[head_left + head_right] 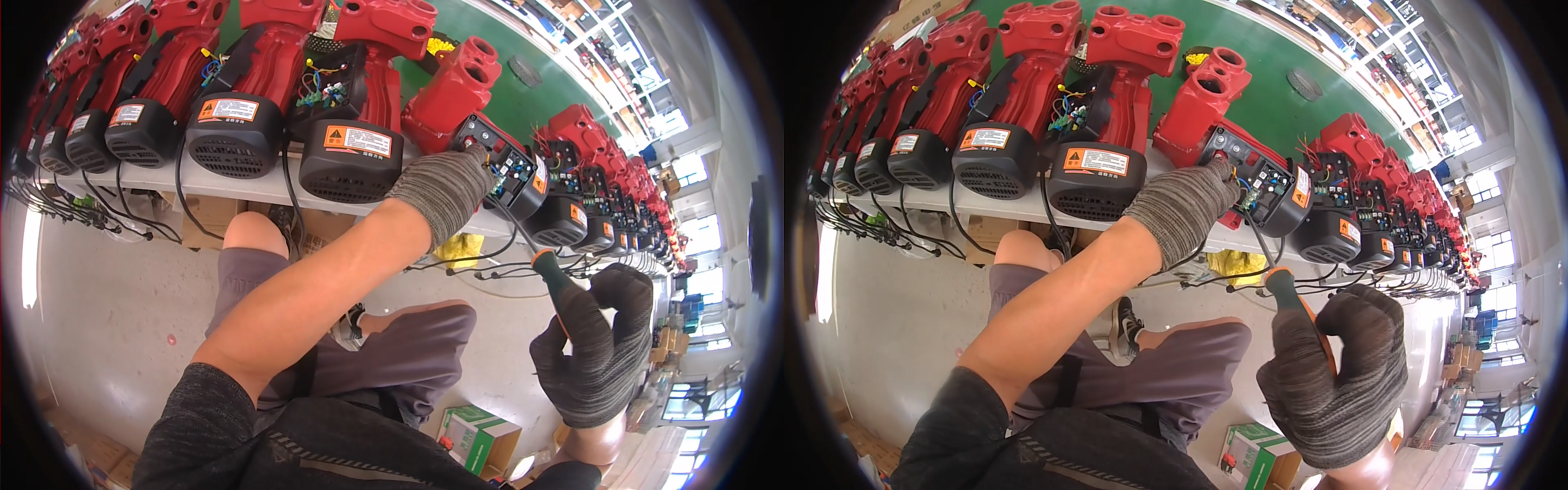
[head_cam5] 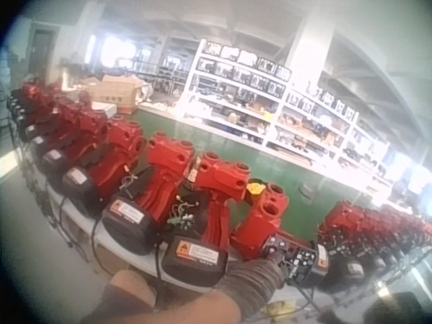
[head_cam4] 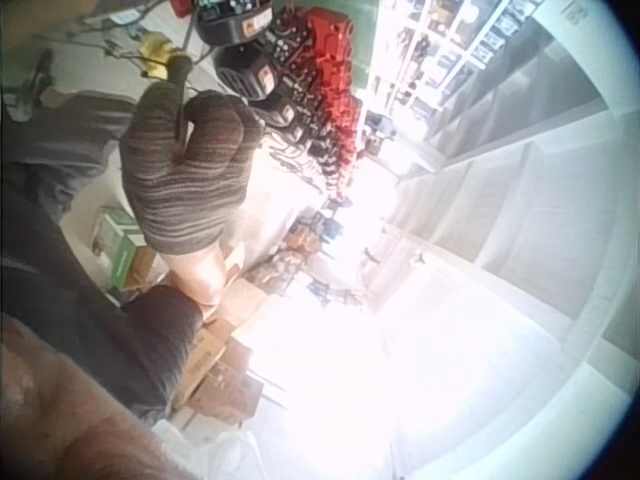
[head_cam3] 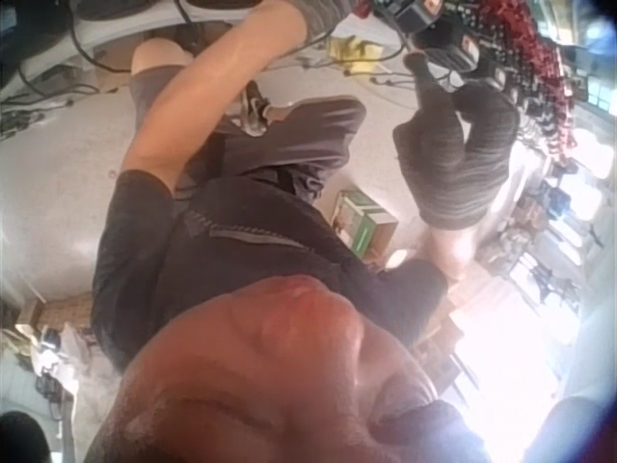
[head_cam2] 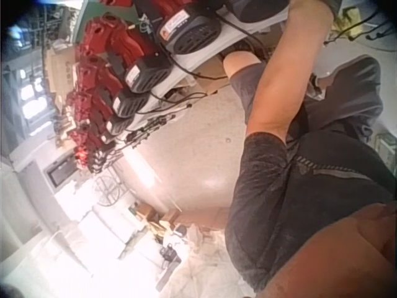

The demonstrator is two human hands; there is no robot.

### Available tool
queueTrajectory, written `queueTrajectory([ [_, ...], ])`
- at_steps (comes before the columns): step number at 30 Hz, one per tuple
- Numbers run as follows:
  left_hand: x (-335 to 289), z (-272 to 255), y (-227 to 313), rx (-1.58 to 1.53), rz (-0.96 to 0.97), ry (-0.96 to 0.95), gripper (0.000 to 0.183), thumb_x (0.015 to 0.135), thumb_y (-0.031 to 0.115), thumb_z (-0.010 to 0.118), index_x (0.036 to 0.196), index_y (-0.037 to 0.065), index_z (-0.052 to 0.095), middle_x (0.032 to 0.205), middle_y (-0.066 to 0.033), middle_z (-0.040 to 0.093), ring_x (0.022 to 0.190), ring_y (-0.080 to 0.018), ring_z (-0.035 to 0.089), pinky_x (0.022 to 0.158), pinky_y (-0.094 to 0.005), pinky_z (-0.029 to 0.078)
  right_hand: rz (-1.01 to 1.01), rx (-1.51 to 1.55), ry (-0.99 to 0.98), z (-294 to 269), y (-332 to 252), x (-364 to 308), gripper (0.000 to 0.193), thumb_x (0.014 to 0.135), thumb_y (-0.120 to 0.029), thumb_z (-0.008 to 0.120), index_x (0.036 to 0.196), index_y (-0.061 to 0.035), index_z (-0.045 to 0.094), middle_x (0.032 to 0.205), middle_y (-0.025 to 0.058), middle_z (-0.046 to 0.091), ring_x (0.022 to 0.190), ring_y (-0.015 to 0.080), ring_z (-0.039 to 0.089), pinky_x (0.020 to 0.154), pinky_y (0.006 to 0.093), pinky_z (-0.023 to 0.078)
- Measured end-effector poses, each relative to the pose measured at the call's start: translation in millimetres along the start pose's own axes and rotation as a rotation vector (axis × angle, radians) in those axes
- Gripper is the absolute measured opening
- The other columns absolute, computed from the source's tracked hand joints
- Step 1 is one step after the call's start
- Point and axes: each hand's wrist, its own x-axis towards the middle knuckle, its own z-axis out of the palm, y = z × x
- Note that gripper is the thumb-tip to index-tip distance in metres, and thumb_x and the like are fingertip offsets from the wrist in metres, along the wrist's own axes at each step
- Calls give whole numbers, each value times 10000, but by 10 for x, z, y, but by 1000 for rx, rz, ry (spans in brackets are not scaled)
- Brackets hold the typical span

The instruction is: The person assembles components of hydraulic tools by inserting small yellow pins and colorful wires into the tool housings, then using a screwdriver to secure screws into the electronic control panels.

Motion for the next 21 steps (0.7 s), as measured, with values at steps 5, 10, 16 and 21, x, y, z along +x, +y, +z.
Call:
queueTrajectory([
  [5, 29, -7, 9, 64, 49, -5, 285, 930, 5, 562, 1182, 41, 690, 1224, -188, 640, 1094, -326, 694, 898, -416, 588, 60, -64, -127, -78, -21, -74, 444, 782, -46, 728, 1220, -97, 674, 1013, 169, 580, 814, 325, 611, 675, 434, 512],
  [10, 148, 25, -24, -32, 31, -48, 258, 926, 18, 578, 1154, 32, 696, 1184, -196, 654, 1092, -327, 692, 902, -413, 584, 83, 3, -57, -14, 33, -122, 451, 768, -74, 717, 1208, -64, 619, 1014, 173, 577, 801, 345, 615, 656, 445, 512],
  [16, 181, 93, -72, 64, 112, -21, 250, 930, 38, 583, 1150, 25, 700, 1152, -214, 658, 1078, -341, 690, 917, -416, 574, 23, 51, 10, 9, 52, -173, 412, 759, -65, 698, 1163, -69, 620, 1002, 173, 572, 777, 340, 607, 624, 437, 498],
  [21, 115, -21, 75, 97, 58, -33, 242, 923, 34, 587, 1135, 17, 702, 1152, -215, 664, 1066, -350, 688, 925, -419, 571, 79, 43, -94, 24, 99, -225, 405, 764, -40, 705, 1157, -63, 609, 946, 156, 574, 744, 330, 601, 596, 435, 474],
])
